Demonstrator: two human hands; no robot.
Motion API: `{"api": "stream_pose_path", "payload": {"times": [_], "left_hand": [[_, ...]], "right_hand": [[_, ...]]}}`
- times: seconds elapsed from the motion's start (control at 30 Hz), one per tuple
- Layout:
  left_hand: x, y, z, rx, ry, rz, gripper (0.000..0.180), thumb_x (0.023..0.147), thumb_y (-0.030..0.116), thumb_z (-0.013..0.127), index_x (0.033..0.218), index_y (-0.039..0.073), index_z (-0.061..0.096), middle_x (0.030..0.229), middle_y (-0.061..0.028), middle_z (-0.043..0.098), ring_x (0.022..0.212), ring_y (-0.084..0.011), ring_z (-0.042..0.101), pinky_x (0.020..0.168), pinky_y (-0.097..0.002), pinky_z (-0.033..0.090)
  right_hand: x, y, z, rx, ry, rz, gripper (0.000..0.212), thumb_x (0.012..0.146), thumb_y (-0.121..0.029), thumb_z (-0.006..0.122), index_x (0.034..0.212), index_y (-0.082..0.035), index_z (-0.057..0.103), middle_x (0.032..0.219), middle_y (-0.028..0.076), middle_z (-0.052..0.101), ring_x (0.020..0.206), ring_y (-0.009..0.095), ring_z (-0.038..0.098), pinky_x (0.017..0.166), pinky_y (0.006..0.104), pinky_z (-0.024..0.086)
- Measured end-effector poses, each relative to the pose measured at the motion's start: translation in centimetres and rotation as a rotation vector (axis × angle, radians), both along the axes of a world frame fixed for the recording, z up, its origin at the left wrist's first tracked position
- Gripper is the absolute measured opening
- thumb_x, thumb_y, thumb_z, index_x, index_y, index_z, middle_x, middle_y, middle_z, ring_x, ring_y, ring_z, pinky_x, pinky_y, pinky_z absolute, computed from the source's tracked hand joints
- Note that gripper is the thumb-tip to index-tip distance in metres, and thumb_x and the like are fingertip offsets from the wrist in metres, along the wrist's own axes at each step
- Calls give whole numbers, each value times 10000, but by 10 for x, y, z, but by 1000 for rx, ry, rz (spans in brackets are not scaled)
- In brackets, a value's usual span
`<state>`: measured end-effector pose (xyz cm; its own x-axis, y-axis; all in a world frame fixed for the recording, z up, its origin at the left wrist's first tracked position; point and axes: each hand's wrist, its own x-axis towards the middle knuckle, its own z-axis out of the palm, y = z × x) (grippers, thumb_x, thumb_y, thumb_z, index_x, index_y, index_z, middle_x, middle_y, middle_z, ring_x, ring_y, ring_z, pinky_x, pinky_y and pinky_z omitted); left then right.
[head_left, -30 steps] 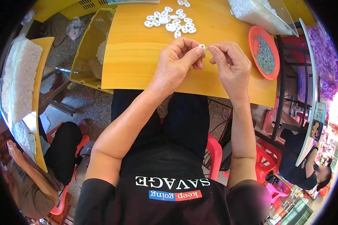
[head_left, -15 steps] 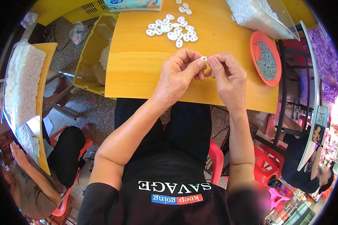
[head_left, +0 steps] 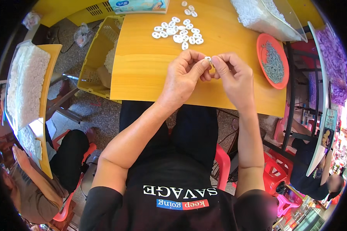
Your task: The recorder manually assembles small white plastic components by inserting tiny metal rings into them.
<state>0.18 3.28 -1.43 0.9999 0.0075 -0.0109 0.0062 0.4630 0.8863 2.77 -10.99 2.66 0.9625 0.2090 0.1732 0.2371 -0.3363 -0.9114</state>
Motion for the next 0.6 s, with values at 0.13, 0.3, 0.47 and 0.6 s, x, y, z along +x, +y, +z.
{"api": "stream_pose_path", "payload": {"times": [0.13, 0.3, 0.47, 0.6], "left_hand": [[-3, 1, 2, 0, 3, -82, 113, 944, 97, 591, 953, -8, 550, 770, -30, 591, 663, -84, 570, 616, -223, 477], [-2, 0, 3, -21, -7, -118, 121, 942, 105, 598, 950, -4, 546, 790, -34, 588, 663, -85, 566, 612, -221, 475], [-2, 1, 1, -54, -21, -120, 114, 942, 99, 596, 947, -3, 546, 795, -35, 586, 656, -86, 561, 610, -221, 475], [-2, 2, 2, -54, -12, -136, 115, 941, 106, 599, 954, 1, 554, 810, -36, 597, 673, -83, 567, 634, -218, 472]], "right_hand": [[33, -9, 0, -46, 66, 27, 165, 894, -131, 658, 946, 25, 669, 728, 43, 631, 592, 74, 550, 542, 246, 453], [60, 1, -10, -283, -293, 154, 160, 861, -138, 666, 976, -28, 682, 814, 70, 644, 659, 174, 606, 599, 288, 481], [69, 7, -19, -532, -447, 242, 163, 835, -181, 667, 898, -31, 657, 874, 147, 641, 768, 352, 627, 666, 402, 509], [63, 4, -18, -617, -473, 191, 149, 819, -157, 664, 888, -28, 637, 858, 156, 646, 746, 347, 640, 645, 411, 519]]}}
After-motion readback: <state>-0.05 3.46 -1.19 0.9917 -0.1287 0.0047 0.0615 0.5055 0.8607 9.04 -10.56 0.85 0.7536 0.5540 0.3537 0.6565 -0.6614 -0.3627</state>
